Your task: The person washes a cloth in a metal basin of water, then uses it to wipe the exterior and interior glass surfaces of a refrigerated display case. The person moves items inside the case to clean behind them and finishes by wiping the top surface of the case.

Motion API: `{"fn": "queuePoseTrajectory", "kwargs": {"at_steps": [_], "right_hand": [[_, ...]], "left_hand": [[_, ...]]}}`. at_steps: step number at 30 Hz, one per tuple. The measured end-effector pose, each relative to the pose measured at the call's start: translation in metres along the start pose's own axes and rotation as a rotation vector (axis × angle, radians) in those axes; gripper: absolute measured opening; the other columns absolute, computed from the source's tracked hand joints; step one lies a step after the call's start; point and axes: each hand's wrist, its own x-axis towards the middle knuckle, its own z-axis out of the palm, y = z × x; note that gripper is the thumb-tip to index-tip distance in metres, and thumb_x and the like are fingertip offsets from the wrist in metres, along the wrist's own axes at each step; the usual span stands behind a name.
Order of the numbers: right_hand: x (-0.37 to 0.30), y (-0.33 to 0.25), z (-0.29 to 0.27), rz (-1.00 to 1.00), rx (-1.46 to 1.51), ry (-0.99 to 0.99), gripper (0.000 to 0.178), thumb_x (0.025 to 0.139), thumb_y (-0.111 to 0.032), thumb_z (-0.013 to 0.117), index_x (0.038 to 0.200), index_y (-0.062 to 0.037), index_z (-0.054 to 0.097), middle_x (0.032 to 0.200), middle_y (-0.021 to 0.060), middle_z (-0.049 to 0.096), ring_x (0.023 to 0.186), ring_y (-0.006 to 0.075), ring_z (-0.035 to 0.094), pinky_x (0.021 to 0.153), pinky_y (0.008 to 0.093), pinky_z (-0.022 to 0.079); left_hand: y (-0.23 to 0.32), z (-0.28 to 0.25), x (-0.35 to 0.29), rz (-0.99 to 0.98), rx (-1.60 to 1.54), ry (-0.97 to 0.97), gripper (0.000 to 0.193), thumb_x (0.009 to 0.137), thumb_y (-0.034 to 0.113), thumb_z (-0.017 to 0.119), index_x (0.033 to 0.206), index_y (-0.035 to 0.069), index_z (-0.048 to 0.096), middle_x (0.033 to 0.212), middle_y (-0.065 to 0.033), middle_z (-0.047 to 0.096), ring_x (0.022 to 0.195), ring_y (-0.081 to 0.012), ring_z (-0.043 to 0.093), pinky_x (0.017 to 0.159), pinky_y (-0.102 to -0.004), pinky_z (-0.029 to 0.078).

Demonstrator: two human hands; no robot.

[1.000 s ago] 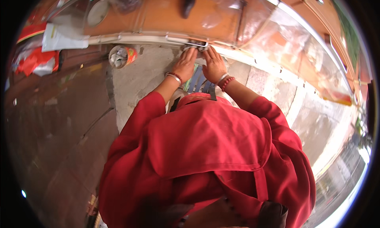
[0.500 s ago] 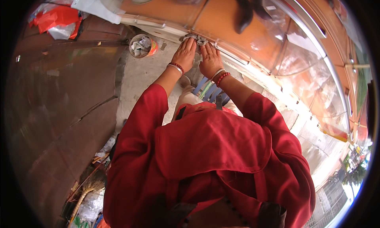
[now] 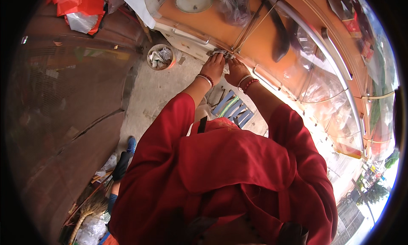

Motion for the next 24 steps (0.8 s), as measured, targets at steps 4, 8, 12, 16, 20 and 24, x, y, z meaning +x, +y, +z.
{"fn": "queuePoseTrajectory", "kwargs": {"at_steps": [4,8,12,16,20,24], "right_hand": [[0.006,-0.01,-0.002,-0.012,0.022,-0.054,0.072,0.075,-0.022,0.06,0.139,0.0024,0.036,0.14,0.0258,0.04,0.137,0.0375,0.031,0.113,0.0407,0.028],[0.005,-0.004,0.008,-0.025,-0.027,-0.006,0.073,0.076,-0.02,0.058,0.139,0.0051,0.034,0.143,0.0266,0.036,0.138,0.0399,0.028,0.115,0.0399,0.025],[0.006,-0.003,-0.003,-0.06,0.098,0.06,0.057,0.074,-0.015,0.058,0.127,0.0024,0.047,0.131,0.0252,0.049,0.131,0.0366,0.039,0.11,0.0385,0.032],[0.015,0.011,-0.004,-0.04,0.225,-0.009,0.046,0.073,-0.012,0.059,0.119,-0.0074,0.057,0.116,0.0238,0.06,0.114,0.037,0.055,0.097,0.0404,0.045],[0.027,0.007,0.0,-0.028,0.106,0.002,0.05,0.074,-0.015,0.061,0.124,-0.0087,0.055,0.115,0.0243,0.06,0.112,0.0391,0.056,0.096,0.0438,0.046],[0.027,-0.003,0.001,0.08,0.189,-0.042,0.049,0.075,-0.023,0.067,0.12,-0.006,0.057,0.111,0.0226,0.064,0.105,0.0371,0.061,0.093,0.0424,0.047]], "left_hand": [[-0.005,0.008,-0.002,0.013,0.09,0.052,0.041,0.079,0.008,0.053,0.118,-0.002,0.049,0.129,-0.0158,0.04,0.126,-0.0313,0.038,0.107,-0.0399,0.033],[0.001,0.005,0.007,-0.008,0.137,-0.018,0.038,0.087,0.012,0.049,0.123,0.0,0.05,0.133,-0.0147,0.038,0.126,-0.0317,0.04,0.105,-0.0397,0.036],[0.001,0.008,0.004,-0.035,0.074,0.019,0.04,0.084,0.008,0.05,0.122,-0.004,0.047,0.131,-0.0176,0.037,0.124,-0.035,0.04,0.104,-0.0407,0.037],[-0.001,0.018,0.003,0.028,0.248,-0.039,0.043,0.083,0.008,0.05,0.124,-0.006,0.046,0.134,-0.0234,0.034,0.125,-0.0384,0.038,0.105,-0.0406,0.037],[-0.008,0.011,0.001,0.084,0.15,0.004,0.054,0.076,0.006,0.056,0.127,-0.002,0.043,0.13,-0.0237,0.036,0.124,-0.0394,0.037,0.106,-0.0422,0.034],[-0.016,-0.005,0.006,0.203,0.09,-0.033,0.052,0.069,0.002,0.057,0.12,-0.004,0.047,0.126,-0.0219,0.039,0.12,-0.0384,0.038,0.104,-0.042,0.034]]}}
